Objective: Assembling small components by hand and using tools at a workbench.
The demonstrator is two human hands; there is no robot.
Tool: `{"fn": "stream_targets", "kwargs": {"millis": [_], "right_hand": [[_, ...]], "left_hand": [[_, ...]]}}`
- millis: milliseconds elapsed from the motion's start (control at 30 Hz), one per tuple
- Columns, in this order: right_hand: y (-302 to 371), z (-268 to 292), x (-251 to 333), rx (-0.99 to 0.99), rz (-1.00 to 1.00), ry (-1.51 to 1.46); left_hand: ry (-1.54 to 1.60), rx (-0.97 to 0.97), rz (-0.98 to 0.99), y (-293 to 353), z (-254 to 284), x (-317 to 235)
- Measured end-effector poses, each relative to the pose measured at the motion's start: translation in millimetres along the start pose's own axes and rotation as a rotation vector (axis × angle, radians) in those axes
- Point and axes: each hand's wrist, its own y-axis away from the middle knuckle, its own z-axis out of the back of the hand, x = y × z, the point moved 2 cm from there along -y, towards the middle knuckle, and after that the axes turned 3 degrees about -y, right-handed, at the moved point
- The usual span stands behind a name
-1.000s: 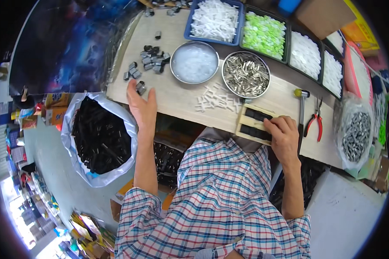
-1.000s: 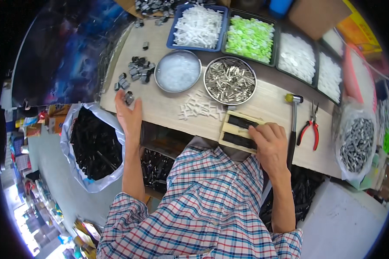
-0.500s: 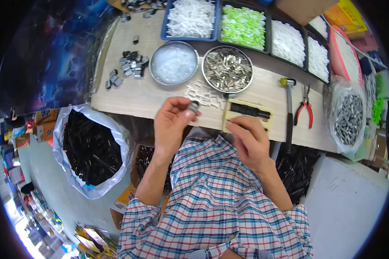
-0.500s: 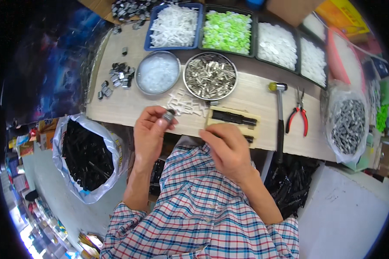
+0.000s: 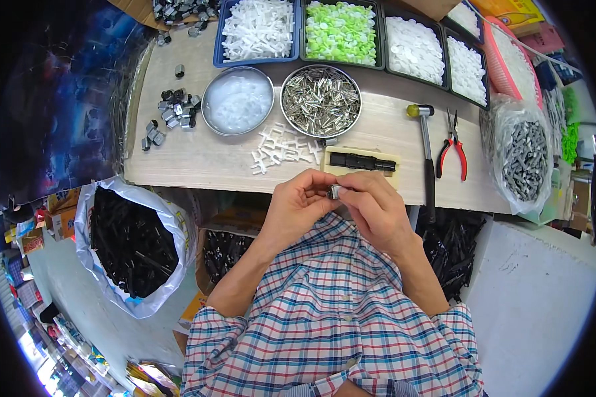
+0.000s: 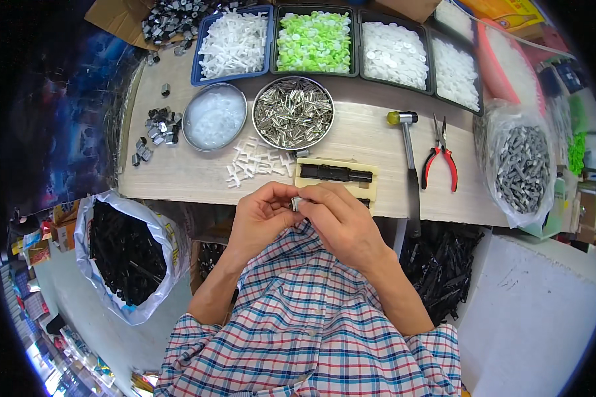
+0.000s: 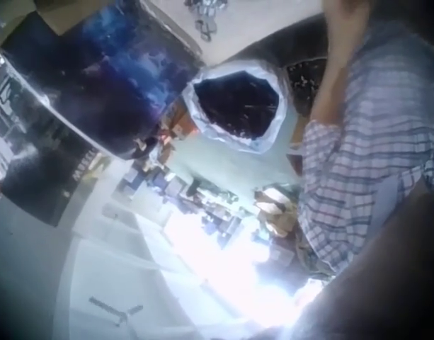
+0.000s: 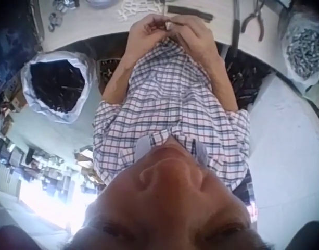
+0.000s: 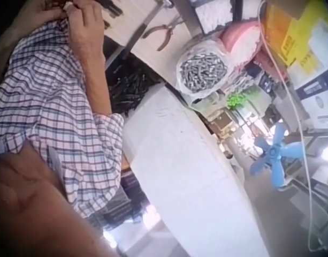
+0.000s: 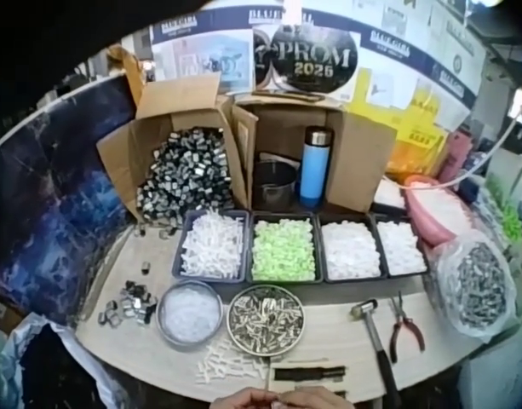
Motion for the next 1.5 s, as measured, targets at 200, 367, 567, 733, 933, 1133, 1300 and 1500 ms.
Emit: {"fn": "stream_targets", "kwargs": {"millis": [200,367,567,733,933,1133,1300,1500], "right_hand": [[-3.7,-9.1,-19.7,0.008,-0.006,0.100],[-9.6,-14.9,-25.9,0.058,-0.007,0.020],[-1.8,-18.4,-26.0,-0.065,-0.239,-0.187],[3.0,-22.2,-22.2,-0.198,-0.367,-0.164],[-3.6,-17.3,-45.4,-0.010,-0.079,0.240],[-5.4,-20.2,-49.3,0.022,0.006,0.289],[-3.0,-21.2,-59.5,-0.038,-0.053,0.184],[1.6,-22.0,-61.4,-0.011,-0.024,0.228]], "left_hand": [[-0.229,-0.255,-0.083,0.0,-5.6,6.5],[-0.230,-0.319,-0.131,-3.1,-3.3,9.2],[-0.741,-0.308,-0.294,-3.3,-15.3,-14.3],[-0.837,-0.342,-0.484,-5.6,-17.1,-15.9],[-0.749,-0.353,-0.393,-0.3,-4.9,-16.5],[-0.802,-0.300,-0.410,7.4,-4.4,-15.1],[-0.754,-0.252,-0.444,4.8,-8.5,-12.0],[-1.024,-0.101,-0.776,-6.6,-10.7,-2.7]]}}
